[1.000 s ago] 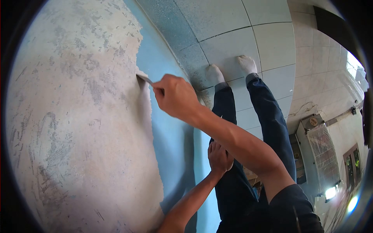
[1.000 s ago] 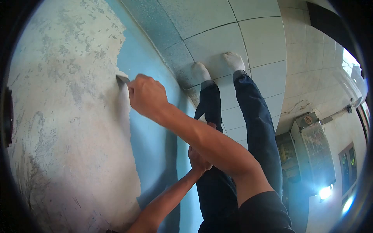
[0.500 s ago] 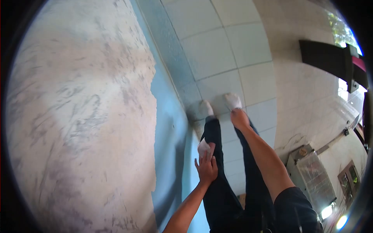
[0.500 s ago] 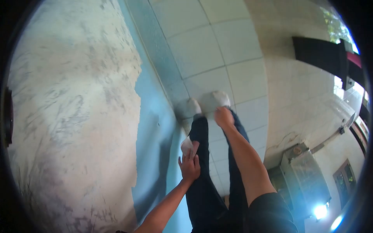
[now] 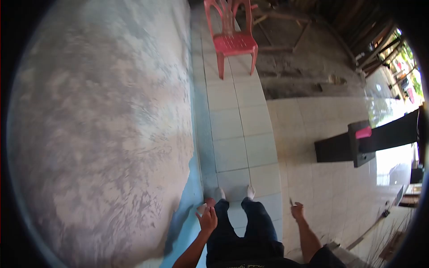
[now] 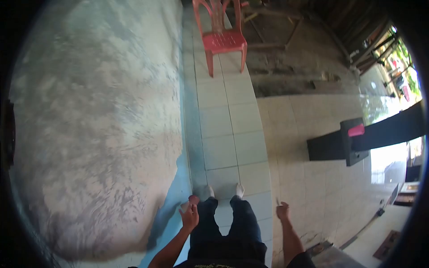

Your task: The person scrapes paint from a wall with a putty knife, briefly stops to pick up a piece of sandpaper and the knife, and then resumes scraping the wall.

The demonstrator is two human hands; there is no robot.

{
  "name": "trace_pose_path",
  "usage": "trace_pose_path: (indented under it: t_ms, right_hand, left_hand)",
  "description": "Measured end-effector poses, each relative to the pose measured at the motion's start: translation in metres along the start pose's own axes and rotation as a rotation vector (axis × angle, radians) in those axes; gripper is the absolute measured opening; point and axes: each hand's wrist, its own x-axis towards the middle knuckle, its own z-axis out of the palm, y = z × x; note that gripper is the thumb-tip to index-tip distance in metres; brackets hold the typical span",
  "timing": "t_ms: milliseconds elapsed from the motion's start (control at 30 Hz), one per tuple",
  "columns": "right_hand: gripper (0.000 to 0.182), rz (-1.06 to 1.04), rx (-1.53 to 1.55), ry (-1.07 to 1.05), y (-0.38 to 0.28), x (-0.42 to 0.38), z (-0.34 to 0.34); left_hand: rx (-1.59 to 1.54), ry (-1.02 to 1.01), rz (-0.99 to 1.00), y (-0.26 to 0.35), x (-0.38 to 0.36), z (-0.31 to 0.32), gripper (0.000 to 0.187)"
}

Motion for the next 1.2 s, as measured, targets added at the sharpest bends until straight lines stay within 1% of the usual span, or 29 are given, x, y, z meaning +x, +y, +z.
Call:
trace_pose_path:
  t_ms: [33,67,100,133,167,200,233,267,367,400,500,533,567,600,633,700,733,767,800,833,900,933,1033,1067,1167,1200]
  right_hand:
    - [0.047,-0.234,0.072,0.061,0.029,0.025,0.029]
    - [0.045,-0.391,0.203,0.103,-0.01,-0.001,0.031]
    - [0.045,-0.563,0.197,0.097,-0.04,-0.013,0.033]
    - [0.032,-0.723,0.183,0.128,-0.107,-0.06,0.013]
    - [0.027,-0.766,0.206,0.078,-0.161,-0.101,-0.004]
    - [0.025,-0.902,0.24,0.033,-0.205,-0.137,-0.019]
    - [0.024,-0.938,0.265,-0.008,-0.242,-0.173,-0.032]
    - [0.025,-1.072,0.221,0.017,-0.259,-0.189,-0.035]
    - [0.024,-1.114,0.17,-0.116,-0.297,-0.238,-0.054]
    - [0.024,-1.13,0.148,-0.146,-0.306,-0.247,-0.062]
    - [0.024,-1.184,0.075,-0.223,-0.319,-0.264,-0.086]
    - [0.024,-1.207,0.048,-0.245,-0.323,-0.268,-0.095]
    - [0.024,-1.225,0.023,-0.268,-0.327,-0.271,-0.103]
    - [0.027,-1.226,0.064,-0.336,-0.33,-0.271,-0.109]
    - [0.027,-1.267,0.102,-0.333,-0.333,-0.268,-0.114]
    - [0.028,-1.347,0.181,-0.333,-0.341,-0.264,-0.123]
    - [0.028,-1.177,0.174,-0.47,-0.346,-0.262,-0.132]
    - [0.029,-0.999,0.166,-0.602,-0.352,-0.261,-0.143]
    - [0.029,-0.814,0.157,-0.729,-0.356,-0.26,-0.152]
    - [0.03,-0.787,0.179,-0.77,-0.359,-0.259,-0.156]
    - [0.03,-0.732,0.221,-0.851,-0.362,-0.255,-0.162]
    - [0.031,-0.745,0.216,-0.858,-0.364,-0.252,-0.163]
    - [0.032,-0.746,0.19,-0.896,-0.359,-0.245,-0.16]
    - [0.032,-0.741,0.172,-0.91,-0.359,-0.241,-0.159]
    - [0.033,-0.74,0.162,-0.945,-0.359,-0.244,-0.164]
    - [0.033,-0.742,0.159,-0.952,-0.359,-0.247,-0.168]
  left_hand:
    - [-0.126,0.001,-0.033,0.021,-0.004,-0.022,0.046]
    - [-0.255,0.0,-0.063,0.047,-0.007,-0.047,0.047]
    - [-0.384,-0.005,-0.088,0.065,-0.011,-0.06,0.049]
    - [-0.405,0.145,0.026,0.071,-0.012,-0.058,0.054]
    - [-0.506,0.175,0.069,0.081,-0.008,-0.058,0.053]
    - [-0.6,0.199,0.114,0.09,-0.006,-0.058,0.053]
    - [-0.692,0.215,0.158,0.099,-0.007,-0.06,0.053]
    - [-0.845,0.161,0.136,0.126,-0.018,-0.08,0.049]
    - [-1.37,0.04,0.076,0.147,-0.012,-0.072,0.045]
    - [-1.398,0.032,0.085,0.155,-0.014,-0.08,0.043]
    - [-1.507,0.15,0.125,0.174,-0.017,-0.092,0.041]
    - [-1.474,0.135,0.023,0.178,-0.023,-0.103,0.038]
    - [-1.464,0.114,0.026,0.177,-0.019,-0.107,0.038]
    - [-1.453,0.092,0.026,0.174,-0.016,-0.108,0.039]
    - [-1.441,0.071,0.022,0.171,-0.013,-0.109,0.042]
    - [-1.402,0.048,0.155,0.169,-0.012,-0.121,0.042]
    - [-1.381,0.037,0.215,0.171,-0.015,-0.128,0.042]
    - [-1.319,0.036,0.223,0.174,-0.019,-0.136,0.043]
    - [-1.258,0.034,0.228,0.191,-0.04,-0.163,0.043]
    - [-1.197,0.031,0.231,0.201,-0.051,-0.178,0.044]
    - [-1.147,-0.003,0.22,0.193,-0.046,-0.179,0.045]
    - [-1.124,-0.019,0.214,0.191,-0.044,-0.178,0.046]
    - [-1.247,-0.061,0.338,0.194,-0.045,-0.177,0.042]
    - [-1.228,-0.085,0.313,0.185,-0.04,-0.173,0.041]
    - [-1.305,-0.178,0.282,0.175,-0.039,-0.174,0.044]
    - [-1.319,-0.172,0.247,0.175,-0.042,-0.177,0.043]
